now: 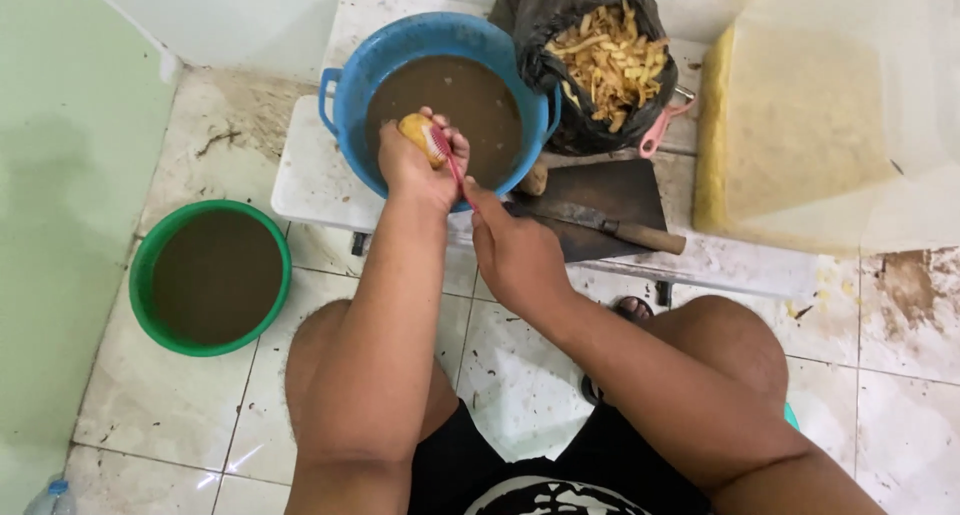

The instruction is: Peeling fruits or root vegetables using a hand peeler and placing them in a basin of water for washing.

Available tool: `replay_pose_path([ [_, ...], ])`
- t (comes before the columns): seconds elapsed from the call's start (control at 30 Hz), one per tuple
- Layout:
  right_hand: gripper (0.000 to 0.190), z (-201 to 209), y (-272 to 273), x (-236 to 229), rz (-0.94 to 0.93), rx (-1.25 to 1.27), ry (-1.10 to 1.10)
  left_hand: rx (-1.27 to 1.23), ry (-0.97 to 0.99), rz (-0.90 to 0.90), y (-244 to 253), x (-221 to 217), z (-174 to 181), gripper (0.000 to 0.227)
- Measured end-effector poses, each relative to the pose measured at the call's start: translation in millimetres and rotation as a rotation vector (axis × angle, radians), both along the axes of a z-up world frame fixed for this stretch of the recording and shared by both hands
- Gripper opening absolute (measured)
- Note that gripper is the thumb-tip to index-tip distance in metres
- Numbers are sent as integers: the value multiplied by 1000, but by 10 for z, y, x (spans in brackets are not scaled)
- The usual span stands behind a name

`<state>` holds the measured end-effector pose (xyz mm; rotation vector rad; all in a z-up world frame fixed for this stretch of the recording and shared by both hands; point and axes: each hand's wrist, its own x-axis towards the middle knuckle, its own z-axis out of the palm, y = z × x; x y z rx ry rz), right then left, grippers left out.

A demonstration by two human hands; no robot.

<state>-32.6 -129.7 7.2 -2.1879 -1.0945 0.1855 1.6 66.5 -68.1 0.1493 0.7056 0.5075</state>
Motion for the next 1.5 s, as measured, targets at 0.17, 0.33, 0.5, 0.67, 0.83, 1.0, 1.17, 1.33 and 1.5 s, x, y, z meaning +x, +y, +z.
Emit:
replay_pose_path([
  [0.17, 36, 93, 59, 90, -36, -6, -67, 106, 19, -130, -207, 6, 189, 34],
  [0.33, 41, 83, -67, -58, 29, 13, 34, 4, 4, -56, 66, -29, -72, 43],
  [0.5, 39, 41, -110, 77, 77, -62, 25, 101, 165, 87, 215, -206, 582, 39],
  [0.67, 43, 193, -32, 424, 95, -121, 32, 194, 363, 181, 121, -387, 964, 51],
  [0.83, 42, 169, 106, 640, 75, -257, -22, 409, 374, 93, 11, -484, 1008, 52],
  [1.0, 43, 349, 263, 629, 124, -479, 14, 583, 440, 21, -119, -511, 1056, 48],
  [1.17, 35, 321, 263, 612, 190, -334, 200, 603, 514, 48, -61, -453, 997, 41],
  [1.33, 40, 143, 233, 381, 199, 234, 357, 608, 591, 148, -108, -360, 921, 47],
  [1.5, 42, 44, 309, 300, 185, 333, 392, 590, 478, 115, -360, -271, 842, 36],
])
